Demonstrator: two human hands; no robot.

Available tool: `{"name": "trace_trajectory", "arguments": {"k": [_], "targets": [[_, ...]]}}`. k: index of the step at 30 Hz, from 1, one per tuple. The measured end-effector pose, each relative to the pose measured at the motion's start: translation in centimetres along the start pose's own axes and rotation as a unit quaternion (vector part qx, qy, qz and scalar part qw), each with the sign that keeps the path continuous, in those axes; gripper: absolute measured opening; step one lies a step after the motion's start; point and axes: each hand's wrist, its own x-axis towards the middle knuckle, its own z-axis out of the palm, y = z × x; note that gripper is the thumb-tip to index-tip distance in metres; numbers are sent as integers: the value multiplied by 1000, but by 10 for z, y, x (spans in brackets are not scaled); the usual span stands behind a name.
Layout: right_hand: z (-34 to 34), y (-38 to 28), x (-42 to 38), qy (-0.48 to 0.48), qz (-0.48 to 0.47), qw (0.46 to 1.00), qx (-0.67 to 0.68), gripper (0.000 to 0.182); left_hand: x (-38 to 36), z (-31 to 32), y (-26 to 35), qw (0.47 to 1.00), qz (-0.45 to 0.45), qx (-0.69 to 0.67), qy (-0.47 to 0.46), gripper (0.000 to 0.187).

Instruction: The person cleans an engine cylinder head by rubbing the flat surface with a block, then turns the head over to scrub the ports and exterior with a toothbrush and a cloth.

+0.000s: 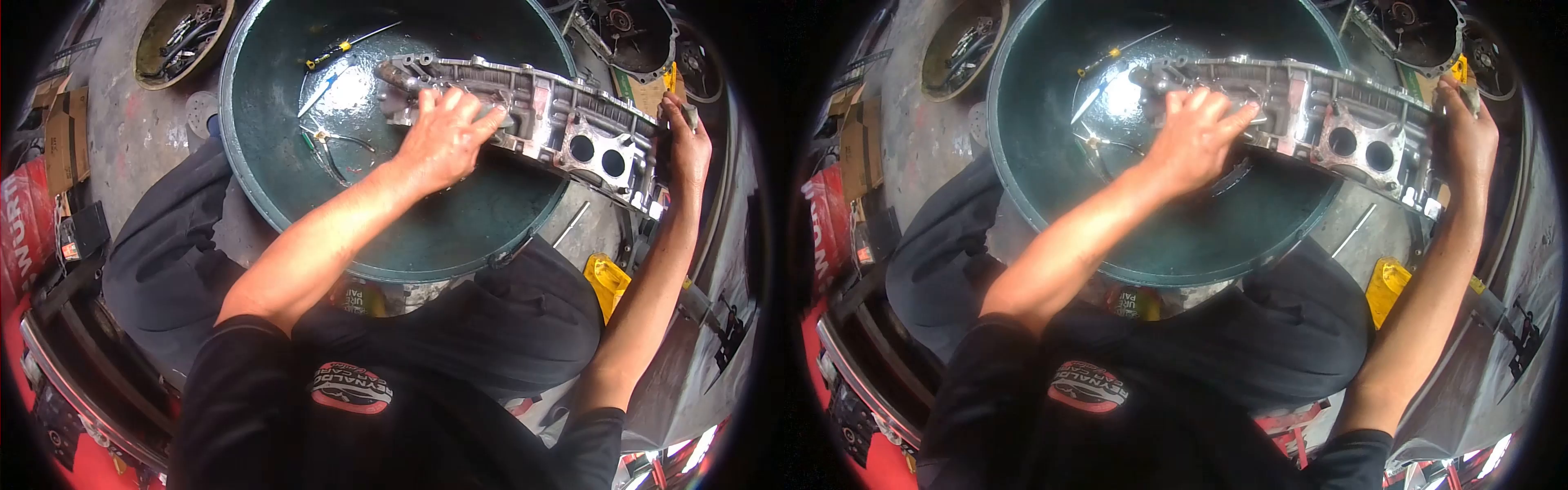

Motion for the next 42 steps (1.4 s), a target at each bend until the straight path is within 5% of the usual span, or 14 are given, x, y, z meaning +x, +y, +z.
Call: {"name": "trace_trajectory", "arguments": {"k": [4, 7, 27, 35, 42], "targets": [[-1, 0, 0, -2, 19, 1000, 1, 30, 4, 0, -7, 997, -60, 27, -34, 43], [2, -5, -4, 9, 24, 1000, 6, 30, -6, 3, -3, 999, -13, 29, -13, 44], [-3, 11, 14, 19, -11, 1000, -11, 32, -1, -5, -5, 997, -70, 28, -12, 39], [1, 1, 1, 15, -8, 1000, -1, 32, -1, -7, 1, 996, -68, 26, 56, 44], [-4, 15, 8, 17, -18, 999, -35, 32, -4, 1, 2, 999, 29, -29, 7, 48]]}}
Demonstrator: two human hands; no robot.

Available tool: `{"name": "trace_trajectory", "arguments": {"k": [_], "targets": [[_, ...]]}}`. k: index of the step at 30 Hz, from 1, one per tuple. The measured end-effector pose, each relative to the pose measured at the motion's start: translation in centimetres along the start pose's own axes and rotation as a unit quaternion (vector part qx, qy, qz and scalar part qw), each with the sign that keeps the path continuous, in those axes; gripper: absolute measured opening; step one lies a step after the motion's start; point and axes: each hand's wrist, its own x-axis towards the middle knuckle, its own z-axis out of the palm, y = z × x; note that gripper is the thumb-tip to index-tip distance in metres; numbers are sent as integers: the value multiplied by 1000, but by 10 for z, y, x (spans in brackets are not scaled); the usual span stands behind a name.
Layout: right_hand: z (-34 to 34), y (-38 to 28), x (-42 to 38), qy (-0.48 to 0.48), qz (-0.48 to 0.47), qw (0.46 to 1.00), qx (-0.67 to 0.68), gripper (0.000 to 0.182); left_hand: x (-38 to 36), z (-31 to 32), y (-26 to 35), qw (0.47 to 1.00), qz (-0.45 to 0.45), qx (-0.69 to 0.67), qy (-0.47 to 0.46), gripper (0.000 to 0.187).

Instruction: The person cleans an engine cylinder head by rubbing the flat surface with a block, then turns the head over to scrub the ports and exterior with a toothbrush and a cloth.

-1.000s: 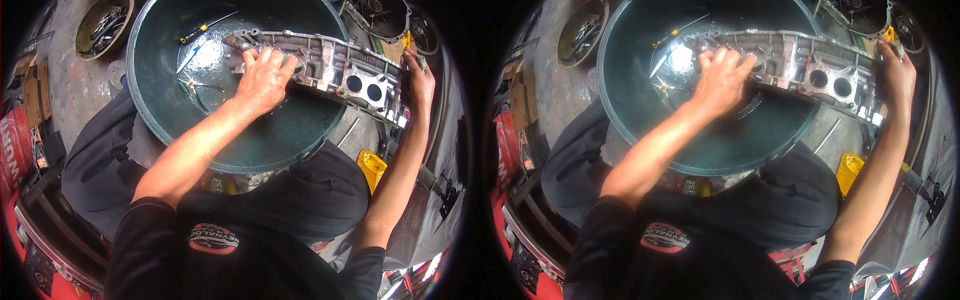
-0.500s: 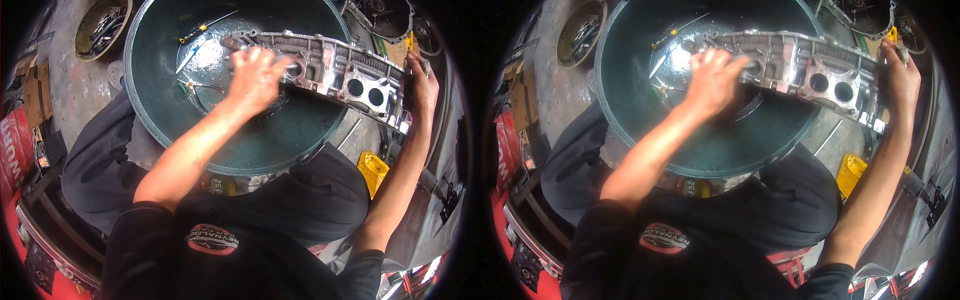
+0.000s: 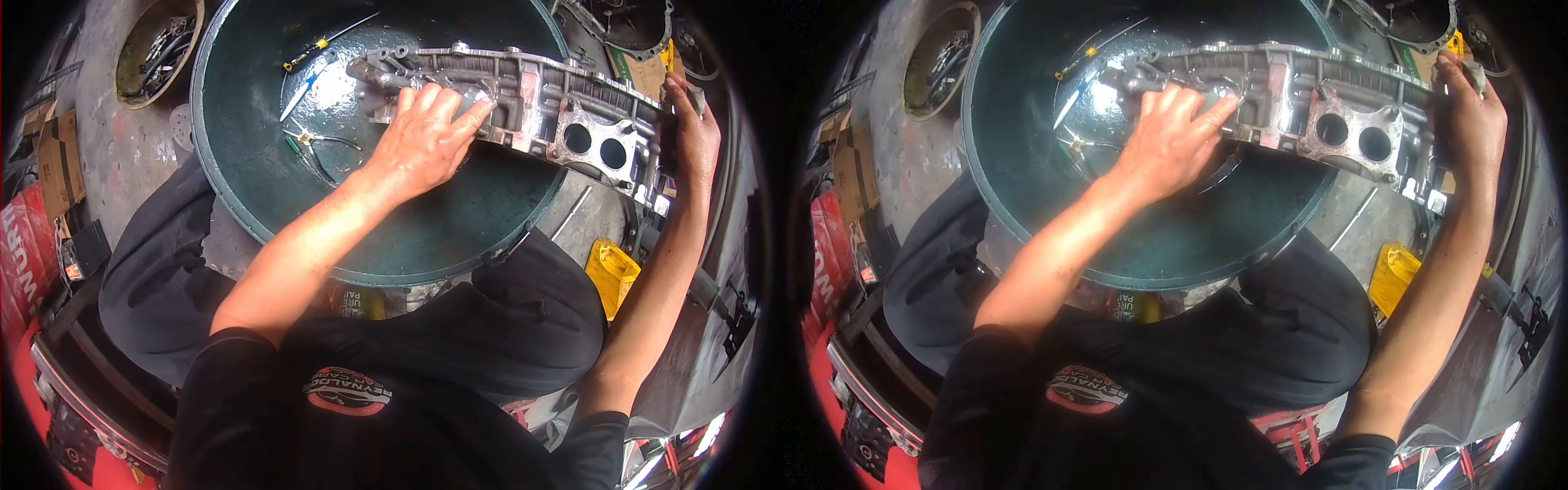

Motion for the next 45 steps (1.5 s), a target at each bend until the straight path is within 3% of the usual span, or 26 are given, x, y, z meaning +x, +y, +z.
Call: {"name": "trace_trajectory", "arguments": {"k": [4, 7, 10, 13, 16, 19, 22, 25, 26, 29, 41, 45], "targets": [[1, -1, -3, 22, -18, 999, -25, 32, 2, -6, -5, 998, 15, -11, -59, 48], [3, -1, -2, 18, -17, 1000, -8, 32, 12, -10, -10, 997, 67, -16, -42, 52], [3, -4, -4, 2, 0, 1000, 17, 32, 17, -14, -11, 996, 60, 40, -50, 49], [0, -4, 0, -3, -1, 1000, 15, 32, 15, -6, -9, 999, 10, 1, -43, 49], [5, -1, 5, 25, -30, 999, -15, 32, 16, -12, -24, 998, 39, -4, -42, 48], [4, -1, 5, 1, 12, 1000, 4, 35, 17, 1, -22, 999, 28, -19, -2, 47], [4, 5, 11, 22, -40, 999, -11, 35, 11, -4, -7, 999, 18, -40, 2, 44], [3, -6, 2, 6, 22, 1000, -15, 35, 11, 1, -25, 1000, 22, -14, -5, 44], [5, -1, 4, 23, -30, 999, -5, 36, 13, 3, -23, 999, 8, -30, 32, 43], [1, -2, 8, 2, 3, 999, -33, 36, 9, 3, -9, 999, -20, -38, 2, 42], [4, -1, 11, 15, -9, 1000, -22, 40, 8, -4, -20, 999, 24, 32, -10, 44], [1, 0, 15, 18, -13, 999, -42, 41, 16, 0, -17, 999, 28, 4, 32, 48]]}}
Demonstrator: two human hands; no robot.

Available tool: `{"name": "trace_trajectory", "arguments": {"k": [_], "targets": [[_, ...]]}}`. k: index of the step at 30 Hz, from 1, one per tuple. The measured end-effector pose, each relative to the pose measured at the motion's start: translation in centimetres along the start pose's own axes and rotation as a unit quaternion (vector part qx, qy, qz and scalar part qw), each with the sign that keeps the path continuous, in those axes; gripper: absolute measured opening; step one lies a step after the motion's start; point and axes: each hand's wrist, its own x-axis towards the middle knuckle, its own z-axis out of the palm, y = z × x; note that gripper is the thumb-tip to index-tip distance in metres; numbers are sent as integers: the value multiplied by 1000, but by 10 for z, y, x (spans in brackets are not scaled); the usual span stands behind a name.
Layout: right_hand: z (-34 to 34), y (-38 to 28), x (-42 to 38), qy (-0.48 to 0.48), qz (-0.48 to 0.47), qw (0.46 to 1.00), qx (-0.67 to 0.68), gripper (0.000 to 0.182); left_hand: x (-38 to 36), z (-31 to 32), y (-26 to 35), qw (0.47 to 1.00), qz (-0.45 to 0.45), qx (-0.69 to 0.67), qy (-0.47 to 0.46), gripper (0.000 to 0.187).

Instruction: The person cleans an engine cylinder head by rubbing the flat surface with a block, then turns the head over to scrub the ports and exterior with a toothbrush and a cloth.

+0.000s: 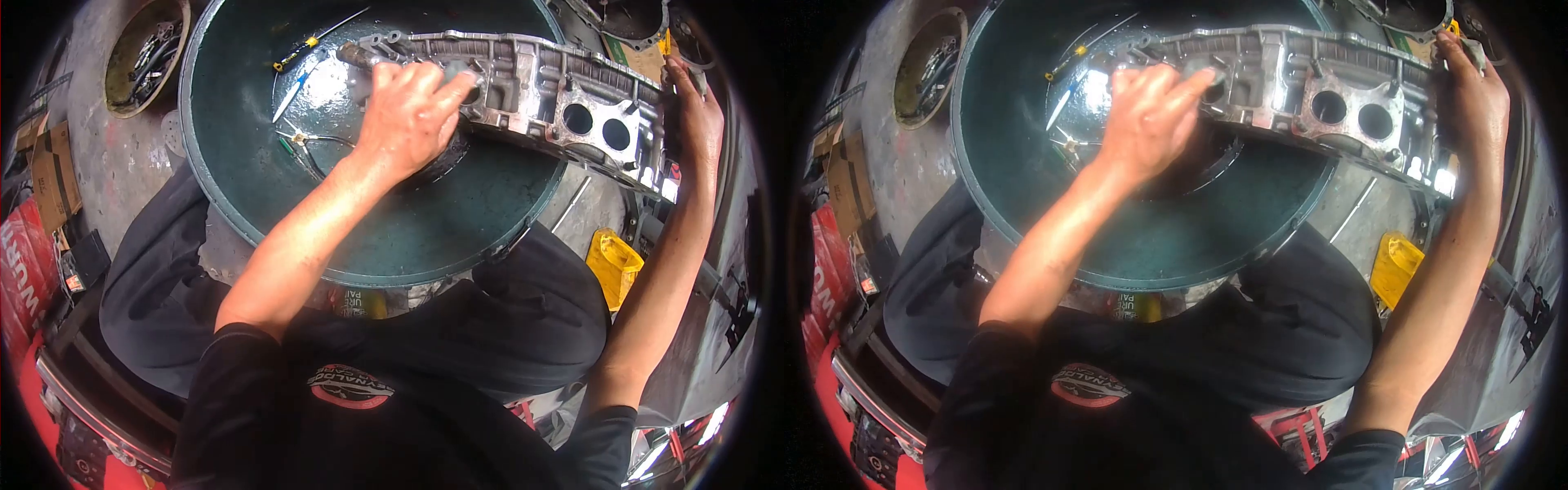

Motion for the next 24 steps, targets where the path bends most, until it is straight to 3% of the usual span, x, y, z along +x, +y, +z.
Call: {"name": "trace_trajectory", "arguments": {"k": [5, 9, 12, 16, 19, 22, 24], "targets": [[3, 2, 3, -14, -5, 1000, -1, 40, -1, 1, -8, 1000, 14, 13, -18, 48], [2, -7, -5, -17, 7, 1000, 9, 41, 1, -4, -16, 998, -57, 32, -23, 43], [4, -4, -4, -12, -3, 1000, 24, 40, 2, 4, 2, 1000, -19, -15, -3, 41], [1, 2, -3, -11, -13, 999, -28, 40, -6, 4, -18, 997, -64, 20, -26, 38], [4, 5, -2, -7, -14, 999, 38, 42, -3, 1, 4, 1000, -21, -14, -16, 37], [2, 11, 3, 2, -45, 999, 6, 42, -6, 10, -6, 999, -45, 27, 12, 38], [-1, 7, -3, -5, -18, 1000, -2, 42, -3, 3, -4, 998, -52, 38, -23, 38]]}}
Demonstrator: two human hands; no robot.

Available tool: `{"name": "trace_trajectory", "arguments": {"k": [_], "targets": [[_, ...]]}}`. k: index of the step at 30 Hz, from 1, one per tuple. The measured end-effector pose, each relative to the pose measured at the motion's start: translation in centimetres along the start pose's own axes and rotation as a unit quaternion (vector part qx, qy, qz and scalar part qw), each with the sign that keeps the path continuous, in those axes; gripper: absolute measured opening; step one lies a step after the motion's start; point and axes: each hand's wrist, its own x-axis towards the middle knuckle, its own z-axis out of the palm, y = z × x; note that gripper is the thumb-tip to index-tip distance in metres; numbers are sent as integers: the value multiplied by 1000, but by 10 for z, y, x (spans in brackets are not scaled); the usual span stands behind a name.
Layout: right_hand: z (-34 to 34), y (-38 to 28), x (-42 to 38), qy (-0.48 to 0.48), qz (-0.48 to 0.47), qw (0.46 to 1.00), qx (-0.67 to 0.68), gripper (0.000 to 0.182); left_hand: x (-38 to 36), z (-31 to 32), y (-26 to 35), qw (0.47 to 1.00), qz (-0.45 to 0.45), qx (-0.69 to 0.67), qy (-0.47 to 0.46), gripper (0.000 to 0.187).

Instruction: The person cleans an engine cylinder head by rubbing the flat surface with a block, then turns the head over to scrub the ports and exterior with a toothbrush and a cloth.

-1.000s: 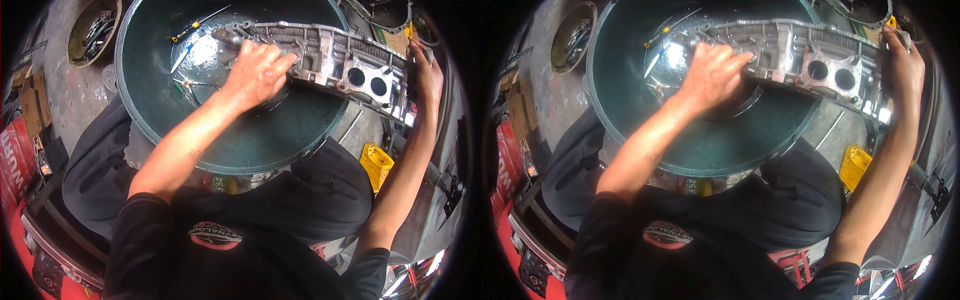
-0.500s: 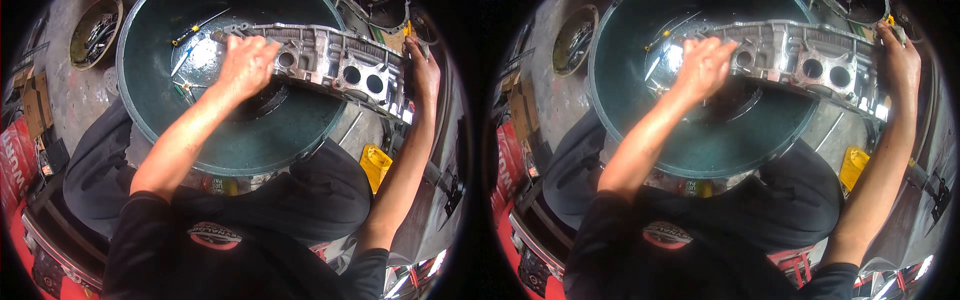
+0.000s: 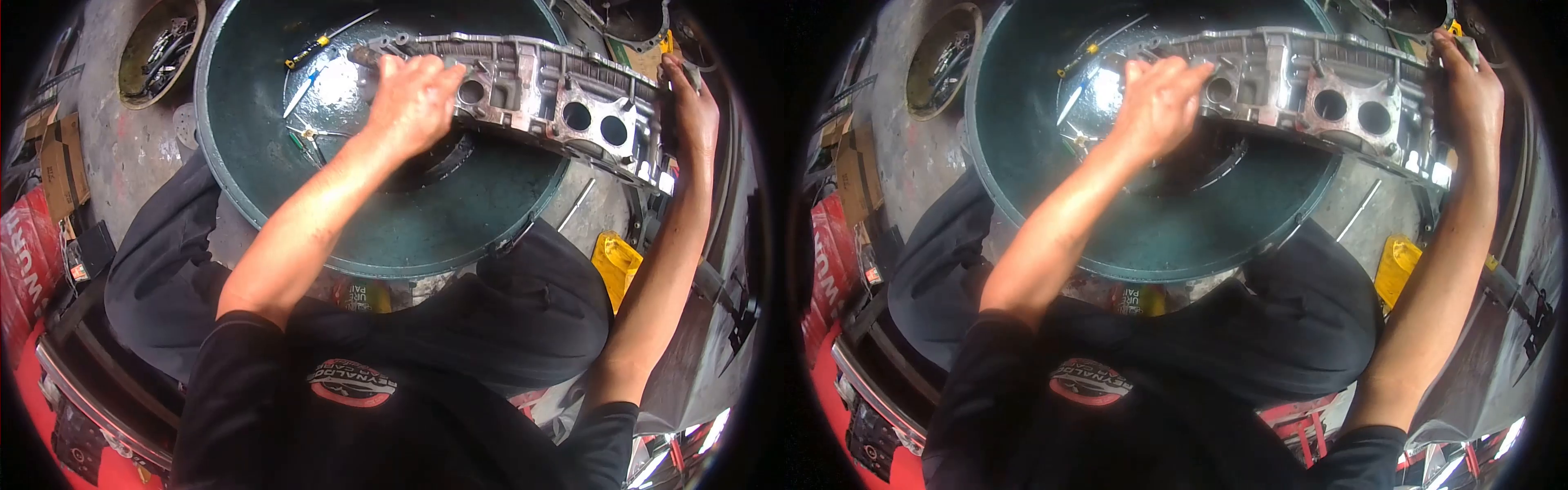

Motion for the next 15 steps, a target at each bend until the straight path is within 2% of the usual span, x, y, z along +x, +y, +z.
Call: {"name": "trace_trajectory", "arguments": {"k": [3, 6, 10, 13, 14, 15], "targets": [[5, -9, 0, -19, 12, 999, 31, 41, -5, 1, 18, 999, 13, -27, 16, 34], [2, -2, 2, -37, 35, 998, 41, 39, 0, -9, -12, 993, -35, 111, -29, 32], [4, -2, 3, -30, 8, 998, 49, 39, -17, -30, 18, 996, -47, 63, 30, 33], [4, 4, 5, -24, -16, 999, 38, 40, -58, -26, 46, 985, -158, -1, 63, 35], [4, 3, 5, -25, -21, 999, 42, 40, -65, -23, 49, 981, -182, -17, 72, 37], [3, 0, 5, -28, -9, 999, 46, 39, -67, -18, 47, 982, -169, -12, 86, 39]]}}
